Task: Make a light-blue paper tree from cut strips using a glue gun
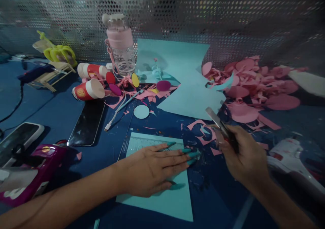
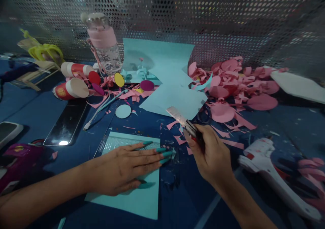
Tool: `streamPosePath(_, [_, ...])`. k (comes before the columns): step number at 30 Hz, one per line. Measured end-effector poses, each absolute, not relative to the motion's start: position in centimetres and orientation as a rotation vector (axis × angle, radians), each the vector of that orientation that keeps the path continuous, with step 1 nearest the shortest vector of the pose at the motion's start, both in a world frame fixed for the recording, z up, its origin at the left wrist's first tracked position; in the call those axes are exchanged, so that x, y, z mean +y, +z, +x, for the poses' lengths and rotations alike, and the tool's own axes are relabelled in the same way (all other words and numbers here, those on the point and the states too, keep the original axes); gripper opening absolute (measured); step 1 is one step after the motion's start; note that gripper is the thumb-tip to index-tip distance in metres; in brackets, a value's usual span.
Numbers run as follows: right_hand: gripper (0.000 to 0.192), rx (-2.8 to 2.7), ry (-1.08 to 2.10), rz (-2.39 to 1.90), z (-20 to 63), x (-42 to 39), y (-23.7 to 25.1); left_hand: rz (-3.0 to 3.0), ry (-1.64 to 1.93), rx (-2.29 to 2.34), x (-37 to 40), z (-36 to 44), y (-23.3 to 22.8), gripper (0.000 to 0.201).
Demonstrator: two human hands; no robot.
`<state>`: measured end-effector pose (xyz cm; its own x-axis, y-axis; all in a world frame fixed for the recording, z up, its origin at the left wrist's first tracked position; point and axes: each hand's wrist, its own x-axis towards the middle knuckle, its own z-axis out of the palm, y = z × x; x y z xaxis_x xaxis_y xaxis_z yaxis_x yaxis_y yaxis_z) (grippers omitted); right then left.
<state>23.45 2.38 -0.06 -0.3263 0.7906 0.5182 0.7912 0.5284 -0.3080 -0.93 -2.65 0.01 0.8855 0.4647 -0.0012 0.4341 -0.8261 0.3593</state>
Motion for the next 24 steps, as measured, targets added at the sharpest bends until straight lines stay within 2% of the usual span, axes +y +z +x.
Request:
streamPosePath(20, [0.021, -2.146, -0.051, -1.244, 23.6, 2.4, -0.5, 2.629, 0.108, 0.631, -2.5, -1.2, 0.3, 0.053])
streamPosePath(24, [0.033, -2.256, -0.048, -1.325, 23.1, 2.4, -1.3, 2.595, 0.117, 0.616, -2.2, -1.3, 0.8, 0.052])
